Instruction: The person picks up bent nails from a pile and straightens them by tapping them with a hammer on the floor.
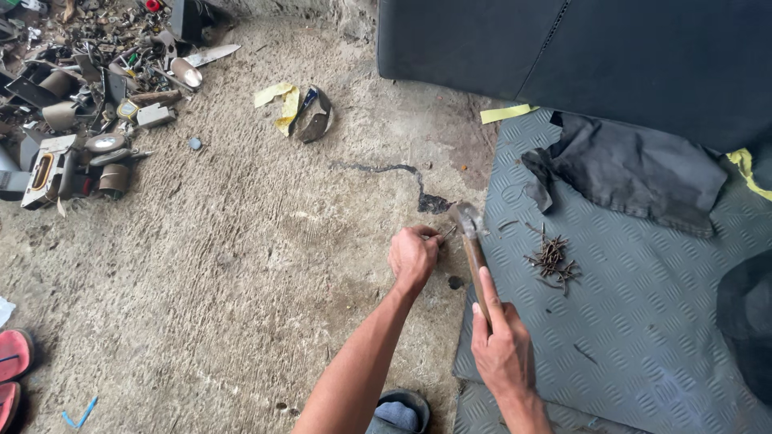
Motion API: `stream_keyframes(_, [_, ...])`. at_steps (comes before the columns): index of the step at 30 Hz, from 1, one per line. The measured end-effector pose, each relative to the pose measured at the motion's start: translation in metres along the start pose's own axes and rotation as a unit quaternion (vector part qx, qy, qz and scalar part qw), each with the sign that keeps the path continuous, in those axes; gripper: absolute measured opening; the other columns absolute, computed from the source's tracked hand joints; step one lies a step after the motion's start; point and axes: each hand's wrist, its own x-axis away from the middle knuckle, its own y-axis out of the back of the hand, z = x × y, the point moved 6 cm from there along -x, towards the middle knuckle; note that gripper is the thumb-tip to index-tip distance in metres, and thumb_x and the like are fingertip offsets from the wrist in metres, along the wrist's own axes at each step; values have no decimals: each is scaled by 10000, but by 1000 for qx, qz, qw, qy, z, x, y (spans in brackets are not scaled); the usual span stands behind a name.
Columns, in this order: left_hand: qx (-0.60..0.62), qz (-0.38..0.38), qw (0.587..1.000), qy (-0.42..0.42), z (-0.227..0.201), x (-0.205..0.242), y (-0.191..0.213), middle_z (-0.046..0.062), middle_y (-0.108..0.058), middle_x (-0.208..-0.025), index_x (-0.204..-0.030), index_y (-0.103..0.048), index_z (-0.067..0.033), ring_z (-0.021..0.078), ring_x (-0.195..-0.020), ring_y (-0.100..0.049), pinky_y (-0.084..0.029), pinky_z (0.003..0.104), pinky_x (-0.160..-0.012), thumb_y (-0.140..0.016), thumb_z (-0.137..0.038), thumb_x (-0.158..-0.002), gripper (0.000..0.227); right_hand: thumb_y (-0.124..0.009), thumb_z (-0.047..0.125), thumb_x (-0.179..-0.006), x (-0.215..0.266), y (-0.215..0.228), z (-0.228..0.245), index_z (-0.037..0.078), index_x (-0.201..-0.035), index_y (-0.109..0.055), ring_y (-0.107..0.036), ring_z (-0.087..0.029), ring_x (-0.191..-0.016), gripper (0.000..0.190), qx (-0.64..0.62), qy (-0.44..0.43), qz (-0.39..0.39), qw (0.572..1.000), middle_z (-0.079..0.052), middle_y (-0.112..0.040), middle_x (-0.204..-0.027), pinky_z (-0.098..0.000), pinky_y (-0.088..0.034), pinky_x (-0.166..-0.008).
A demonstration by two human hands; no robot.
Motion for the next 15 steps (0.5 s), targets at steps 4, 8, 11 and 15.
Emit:
stream_keyframes(4, [12, 3, 1000, -2, -6, 0, 3, -6, -799, -800, -1016, -819, -285, 140, -619, -694, -550, 369, -579, -793, -295, -861, 157, -671, 114, -909, -5, -1, -2, 266, -1538, -459, -634, -307, -564, 681, 11, -26, 32, 999, -166, -607, -694, -444, -505, -541])
stream_keyframes(8, [0, -21, 1000, -15, 0, 3, 6, 38, -791, -811, -976, -843, -269, 179, -679, -722, -570, 368, -671, -814, -287, -831, 149, -669, 116, -931, 3, -3, -4, 270, -1524, -476, -615, -314, -546, 643, 18, -33, 8, 999, -173, -604, -721, -448, -494, -524])
stream_keyframes(11, [10, -19, 999, -28, -10, 4, 4, 56, -793, -814, -966, -840, -256, 211, -721, -750, -587, 384, -708, -810, -280, -819, 151, -669, 104, -902, 0, -4, -4, 246, -1536, -471, -628, -310, -571, 679, -2, -11, 10, 1000, -170, -614, -721, -450, -497, -531])
stream_keyframes(15, [5, -48, 997, -55, -2, 4, 14, 106, -775, -832, -954, -849, -228, 268, -781, -747, -581, 401, -747, -818, -285, -811, 157, -663, 107, -929, 6, -11, -8, 228, -1536, -475, -621, -312, -566, 647, -10, -9, -16, 1000, -177, -613, -731, -453, -490, -543])
